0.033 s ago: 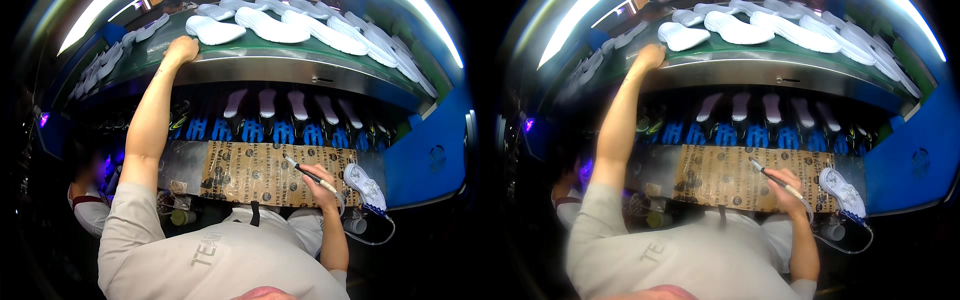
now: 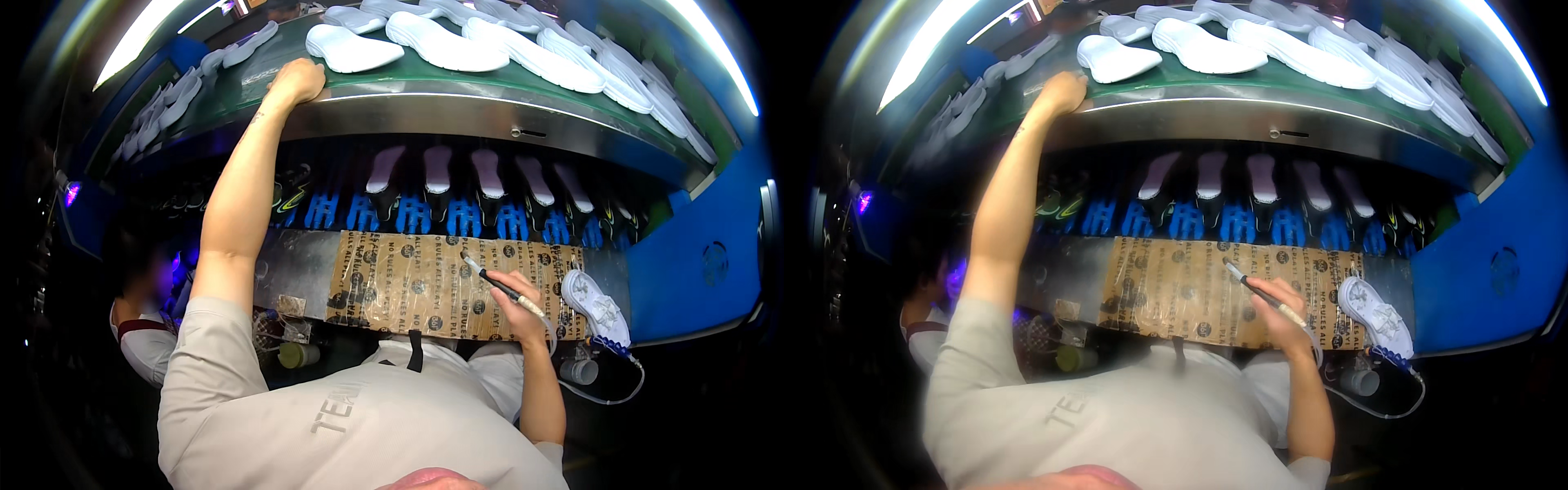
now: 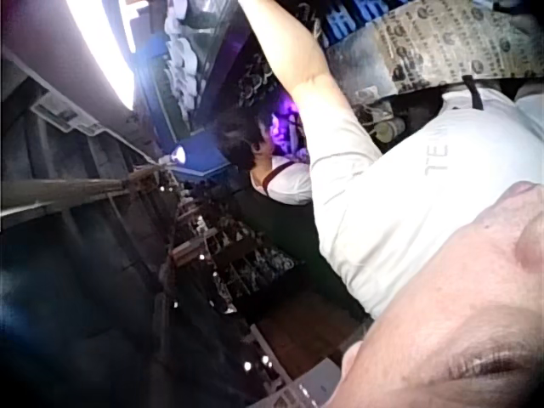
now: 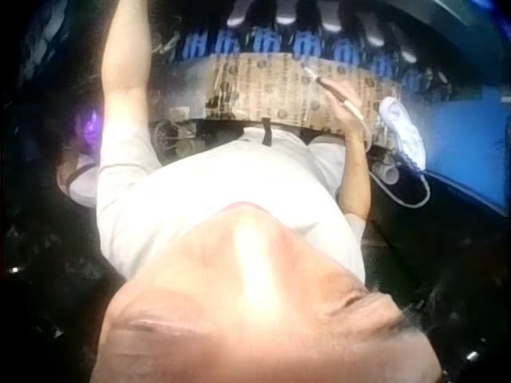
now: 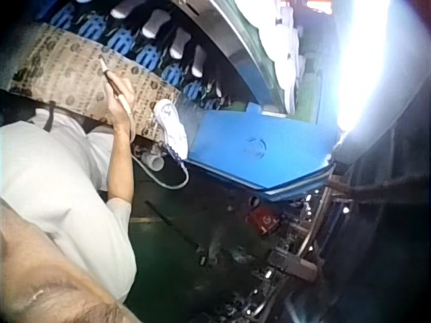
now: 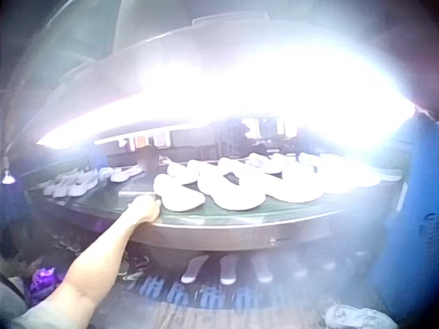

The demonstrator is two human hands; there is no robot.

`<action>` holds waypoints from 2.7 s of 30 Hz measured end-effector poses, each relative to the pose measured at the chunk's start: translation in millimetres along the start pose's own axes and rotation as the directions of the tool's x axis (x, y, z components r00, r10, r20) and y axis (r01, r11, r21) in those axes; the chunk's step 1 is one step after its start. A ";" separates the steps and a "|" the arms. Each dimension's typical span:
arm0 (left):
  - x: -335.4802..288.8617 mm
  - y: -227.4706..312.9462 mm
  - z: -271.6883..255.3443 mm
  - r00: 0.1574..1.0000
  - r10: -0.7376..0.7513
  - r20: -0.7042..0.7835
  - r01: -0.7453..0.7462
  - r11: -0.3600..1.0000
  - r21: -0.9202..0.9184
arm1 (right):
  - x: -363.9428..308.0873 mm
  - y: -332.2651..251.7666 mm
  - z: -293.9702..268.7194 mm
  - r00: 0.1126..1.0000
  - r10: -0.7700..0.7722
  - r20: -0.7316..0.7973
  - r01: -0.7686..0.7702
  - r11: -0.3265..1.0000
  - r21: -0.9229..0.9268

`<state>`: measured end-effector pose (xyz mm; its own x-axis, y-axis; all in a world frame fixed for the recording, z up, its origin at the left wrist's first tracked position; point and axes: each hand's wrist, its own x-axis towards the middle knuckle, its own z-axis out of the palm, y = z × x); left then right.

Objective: The person repeatedly picks white shoe insoles from a conveyor belt, applies a white substance to the insole surface using a brush, and places the insoles back on the belt. The process is repeated for multiple insoles in a continuous loop.

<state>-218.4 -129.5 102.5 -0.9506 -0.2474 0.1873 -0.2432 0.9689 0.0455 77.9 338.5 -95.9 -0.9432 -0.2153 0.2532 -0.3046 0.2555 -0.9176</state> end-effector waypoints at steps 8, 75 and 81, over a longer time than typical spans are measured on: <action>58.9 -59.5 -18.0 0.980 0.062 0.190 -0.139 0.895 0.425 | 11.2 70.6 54.6 0.995 0.088 -0.055 -0.087 0.996 0.028; -385.5 118.7 160.6 0.666 0.571 0.480 0.746 -0.506 -0.434 | 0.0 -11.6 25.6 0.981 0.156 -0.116 -0.072 0.845 0.530; -377.5 138.9 170.6 0.770 0.488 0.411 0.627 -0.459 -0.630 | 55.7 -22.4 58.3 0.926 -0.273 -0.260 0.247 0.960 -0.128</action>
<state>73.8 98.1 -129.3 -0.9300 0.2810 -0.2371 -0.3629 -0.5981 0.7145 40.0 265.9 -79.2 -0.8249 -0.0246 0.5647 -0.5429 0.3125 -0.7795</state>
